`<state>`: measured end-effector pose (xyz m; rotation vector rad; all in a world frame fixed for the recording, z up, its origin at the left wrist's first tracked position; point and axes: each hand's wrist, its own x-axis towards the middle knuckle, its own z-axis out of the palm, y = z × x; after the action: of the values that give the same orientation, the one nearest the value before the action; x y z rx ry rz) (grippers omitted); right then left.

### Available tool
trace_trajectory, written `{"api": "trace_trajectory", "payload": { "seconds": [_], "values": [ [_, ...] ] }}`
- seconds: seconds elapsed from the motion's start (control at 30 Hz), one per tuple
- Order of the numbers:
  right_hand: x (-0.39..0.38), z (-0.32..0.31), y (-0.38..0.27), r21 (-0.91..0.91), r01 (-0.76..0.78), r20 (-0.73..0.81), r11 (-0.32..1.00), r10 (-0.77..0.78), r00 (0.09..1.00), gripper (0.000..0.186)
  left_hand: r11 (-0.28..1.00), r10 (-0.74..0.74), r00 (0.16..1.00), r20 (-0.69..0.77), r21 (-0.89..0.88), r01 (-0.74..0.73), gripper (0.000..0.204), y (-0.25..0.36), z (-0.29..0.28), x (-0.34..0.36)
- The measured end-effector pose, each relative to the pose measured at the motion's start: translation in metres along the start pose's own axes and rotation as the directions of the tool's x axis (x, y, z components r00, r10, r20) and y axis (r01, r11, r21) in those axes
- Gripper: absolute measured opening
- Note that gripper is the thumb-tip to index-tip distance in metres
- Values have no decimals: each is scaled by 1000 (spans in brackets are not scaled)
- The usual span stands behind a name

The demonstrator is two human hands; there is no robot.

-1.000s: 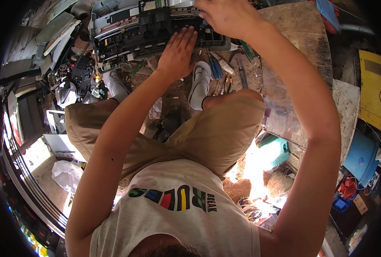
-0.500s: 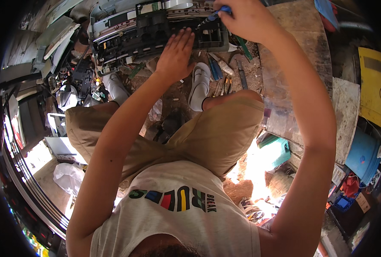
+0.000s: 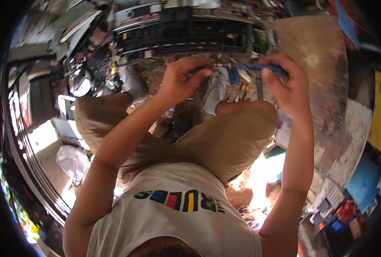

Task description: The person disassembles a printer by removing screws with a screwdriver and prying off internal plastic components by hand.

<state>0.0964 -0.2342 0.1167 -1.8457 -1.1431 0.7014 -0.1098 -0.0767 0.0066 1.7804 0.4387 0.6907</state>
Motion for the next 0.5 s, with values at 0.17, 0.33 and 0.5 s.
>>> {"api": "trace_trajectory", "payload": {
  "seconds": [0.17,0.33,0.5],
  "values": [
    [-4,18,2,127,-33,21,991,30,999,18,971,-224,973,57,-70,228,16,8,-28,-21],
    [3,30,5,220,-86,-40,972,97,995,19,952,-128,963,239,301,52,26,-1,-66,-47],
    [18,55,11,399,-107,-58,911,141,988,25,903,-84,949,303,426,-56,29,9,-96,-46]
  ]
}}
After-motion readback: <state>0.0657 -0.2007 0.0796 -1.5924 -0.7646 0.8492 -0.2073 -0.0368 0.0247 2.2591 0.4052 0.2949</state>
